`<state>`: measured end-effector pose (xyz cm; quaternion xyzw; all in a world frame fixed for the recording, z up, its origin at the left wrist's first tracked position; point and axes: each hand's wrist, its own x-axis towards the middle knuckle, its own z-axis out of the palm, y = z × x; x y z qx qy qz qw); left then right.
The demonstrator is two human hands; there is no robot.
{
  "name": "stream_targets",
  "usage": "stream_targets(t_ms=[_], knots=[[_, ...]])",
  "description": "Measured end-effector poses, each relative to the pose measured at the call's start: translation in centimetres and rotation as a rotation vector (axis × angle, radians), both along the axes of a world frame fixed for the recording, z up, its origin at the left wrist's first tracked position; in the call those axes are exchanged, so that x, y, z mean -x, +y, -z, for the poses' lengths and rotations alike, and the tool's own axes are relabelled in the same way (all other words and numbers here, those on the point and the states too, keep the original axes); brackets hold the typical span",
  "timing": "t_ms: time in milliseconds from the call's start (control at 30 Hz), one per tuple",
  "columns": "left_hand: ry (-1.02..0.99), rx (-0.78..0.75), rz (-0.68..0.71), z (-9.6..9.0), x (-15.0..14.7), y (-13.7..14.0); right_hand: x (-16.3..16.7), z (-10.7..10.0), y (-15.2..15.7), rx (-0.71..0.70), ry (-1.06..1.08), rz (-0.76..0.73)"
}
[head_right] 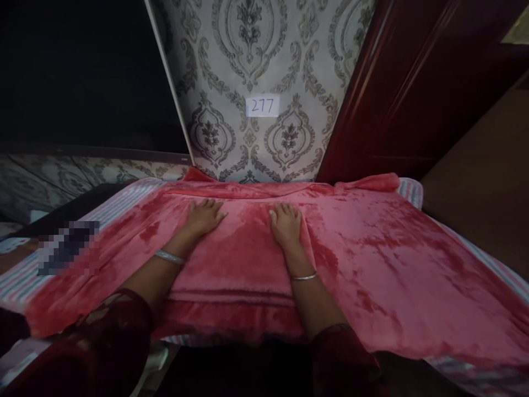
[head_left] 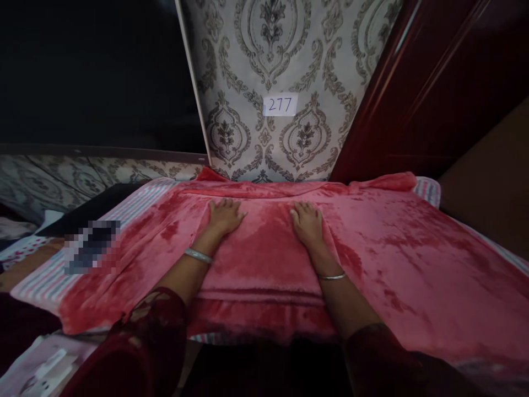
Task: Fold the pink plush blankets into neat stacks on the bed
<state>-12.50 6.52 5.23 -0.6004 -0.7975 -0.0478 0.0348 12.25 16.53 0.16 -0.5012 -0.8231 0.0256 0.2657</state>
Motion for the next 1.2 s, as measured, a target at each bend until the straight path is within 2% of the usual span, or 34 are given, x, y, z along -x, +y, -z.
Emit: stream_targets(t_ms=[100,167,333,667,767,900,967,1033,1133,1200], knots=[[-0.101,0.03,-0.145,-0.1,2.5,-0.3,-0.8,-0.2,0.4,0.105,-0.051,0.079],[-0.179,0.026,-0.193,0.4,3.4,-0.4,-1.1,-0.4,0.5,0.183,-0.083,0.099],[-0.183,-0.029,-0.2,1.7,3.6,-0.5,-1.3,-0.6,0.8,0.258,-0.121,0.093],[-0.184,-0.052,-0.189,2.0,3.8,-0.5,-1.4,-0.2,1.0,0.249,-0.063,0.075],[-0.196,-0.005,-0.191,1.2,3.8,-0.2,-1.3,-1.0,0.8,0.257,-0.079,0.075],[-0.135,0.059,-0.209,-1.4,2.3,-1.1,-1.7,-3.2,-1.3,0.277,-0.159,0.064],[-0.058,0.004,-0.115,-2.2,0.3,-2.7,-2.2,-3.9,-3.7,0.224,-0.19,-0.012],[-0.002,-0.053,0.076,-1.9,-2.3,-5.0,-2.7,-3.9,-6.6,0.151,-0.214,-0.13],[0.02,-0.058,0.308,0.4,-5.8,-8.3,-3.1,-2.7,-10.3,0.112,-0.282,-0.239],[0.01,-0.05,0.346,2.4,-7.1,-9.7,-3.0,-1.7,-11.7,0.126,-0.326,-0.247]])
